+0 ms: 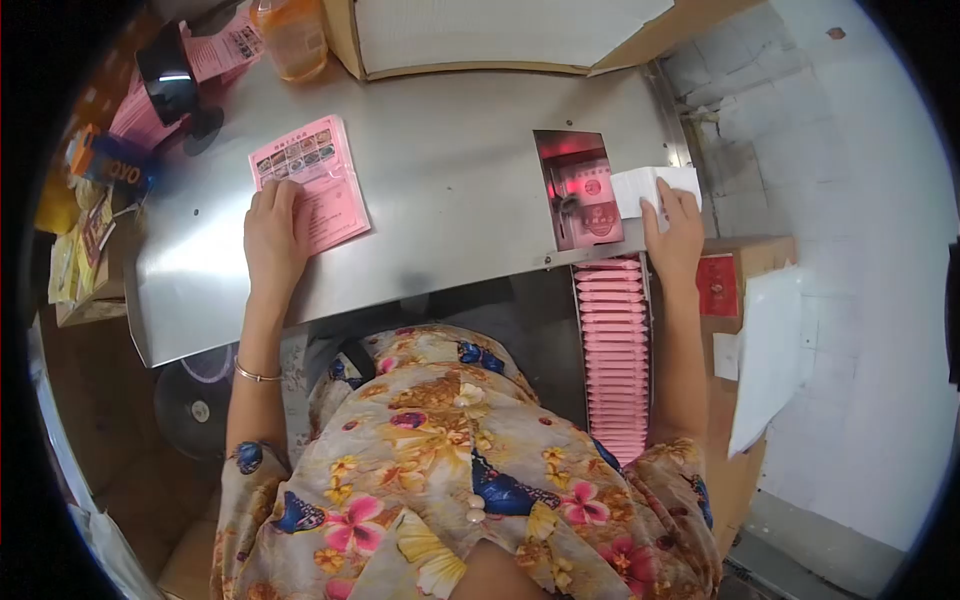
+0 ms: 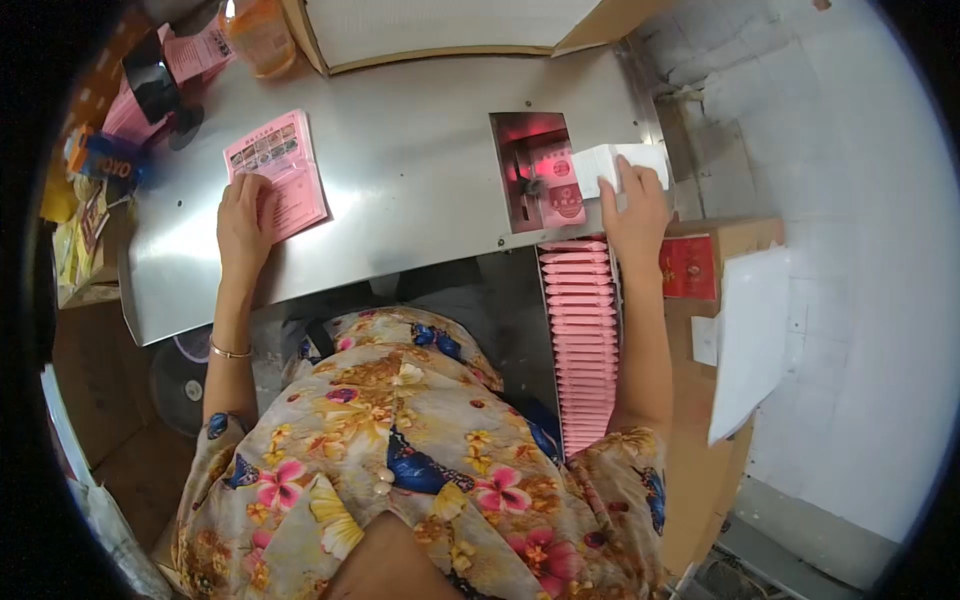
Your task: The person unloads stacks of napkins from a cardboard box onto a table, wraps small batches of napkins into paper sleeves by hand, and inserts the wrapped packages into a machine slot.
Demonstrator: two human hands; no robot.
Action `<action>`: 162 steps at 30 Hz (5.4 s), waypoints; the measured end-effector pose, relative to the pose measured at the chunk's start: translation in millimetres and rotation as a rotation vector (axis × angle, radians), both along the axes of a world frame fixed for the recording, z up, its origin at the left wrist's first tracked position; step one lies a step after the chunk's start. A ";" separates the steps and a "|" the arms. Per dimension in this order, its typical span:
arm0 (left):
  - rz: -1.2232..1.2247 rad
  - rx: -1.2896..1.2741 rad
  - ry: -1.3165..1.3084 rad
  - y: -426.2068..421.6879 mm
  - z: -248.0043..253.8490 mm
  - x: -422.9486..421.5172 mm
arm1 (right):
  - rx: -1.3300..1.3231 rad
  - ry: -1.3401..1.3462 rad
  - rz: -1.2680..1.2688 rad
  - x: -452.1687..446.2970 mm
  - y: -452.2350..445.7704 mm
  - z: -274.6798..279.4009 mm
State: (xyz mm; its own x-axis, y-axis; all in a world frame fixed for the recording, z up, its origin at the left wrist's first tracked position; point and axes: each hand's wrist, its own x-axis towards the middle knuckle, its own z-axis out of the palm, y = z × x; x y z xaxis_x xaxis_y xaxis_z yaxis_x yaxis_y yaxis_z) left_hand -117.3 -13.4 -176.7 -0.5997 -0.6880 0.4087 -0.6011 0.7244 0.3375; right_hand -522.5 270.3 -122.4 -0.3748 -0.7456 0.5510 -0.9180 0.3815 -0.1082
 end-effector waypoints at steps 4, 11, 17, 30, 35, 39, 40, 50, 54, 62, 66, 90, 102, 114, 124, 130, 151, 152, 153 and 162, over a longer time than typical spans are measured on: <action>-0.020 -0.010 0.047 6.3 2.9 -7.8 | 0.018 -0.156 -0.040 -6.0 0.2 -2.0; -0.459 -0.104 0.403 76.4 38.4 -96.2 | 0.045 0.234 -0.033 -3.2 -8.5 -1.3; -0.714 0.096 0.083 97.5 -8.8 -107.1 | -0.176 -0.093 -0.167 -76.1 7.6 -31.8; -0.587 0.071 0.030 98.3 -5.6 -117.8 | 0.113 -0.065 0.546 121.5 -42.3 -67.0; -0.526 -0.069 0.145 105.4 -0.3 -137.4 | 0.344 -0.061 0.428 123.4 -114.6 -53.2; -0.404 0.041 0.098 92.3 -1.6 -125.9 | 0.457 -0.085 0.628 111.6 -90.7 -16.5; -0.386 0.012 0.120 87.8 -10.4 -123.4 | 0.346 -0.133 0.616 106.0 -71.8 -12.9; -0.860 -0.026 0.257 70.5 12.3 -142.2 | -0.016 0.033 -0.135 -14.8 -7.5 -13.6; -0.823 0.093 0.023 71.3 4.1 -133.1 | -0.031 -0.150 -0.109 -20.6 -7.2 -19.4; -0.553 0.024 0.101 88.9 0.6 -125.0 | 0.028 -0.112 -0.276 -6.4 -15.6 -12.8; -0.503 0.064 0.088 90.3 0.3 -125.6 | 0.022 -0.150 -0.262 -15.7 -17.0 -13.8; -0.735 0.184 0.038 84.4 1.1 -77.6 | -0.108 -0.196 -0.057 -48.9 0.1 -20.0; -0.545 0.037 0.111 103.0 -11.9 -128.5 | 0.398 -0.141 0.440 110.5 -85.3 -63.3; -0.093 -0.005 0.295 44.1 6.5 -37.1 | 0.447 -0.125 0.068 50.3 -64.2 -56.5; -0.100 -0.017 0.049 11.9 1.2 -15.7 | 0.003 -0.274 0.069 42.9 -17.7 -5.1; -0.038 0.027 0.042 26.8 -7.3 -27.3 | -0.110 -0.176 -0.030 16.3 -16.7 15.5; -0.656 0.062 0.042 89.6 -3.3 -86.1 | 0.016 0.281 -0.086 -17.9 -8.4 -19.7; -0.599 0.043 0.005 88.8 -2.5 -80.6 | 0.009 0.046 -0.062 -39.9 -1.7 -34.5; -0.544 0.023 -0.032 88.8 -1.8 -76.9 | 0.006 0.042 -0.059 -52.3 4.4 -37.6; -0.552 0.119 -0.023 99.9 2.3 -61.2 | -0.201 -0.054 -0.031 15.5 3.1 -6.9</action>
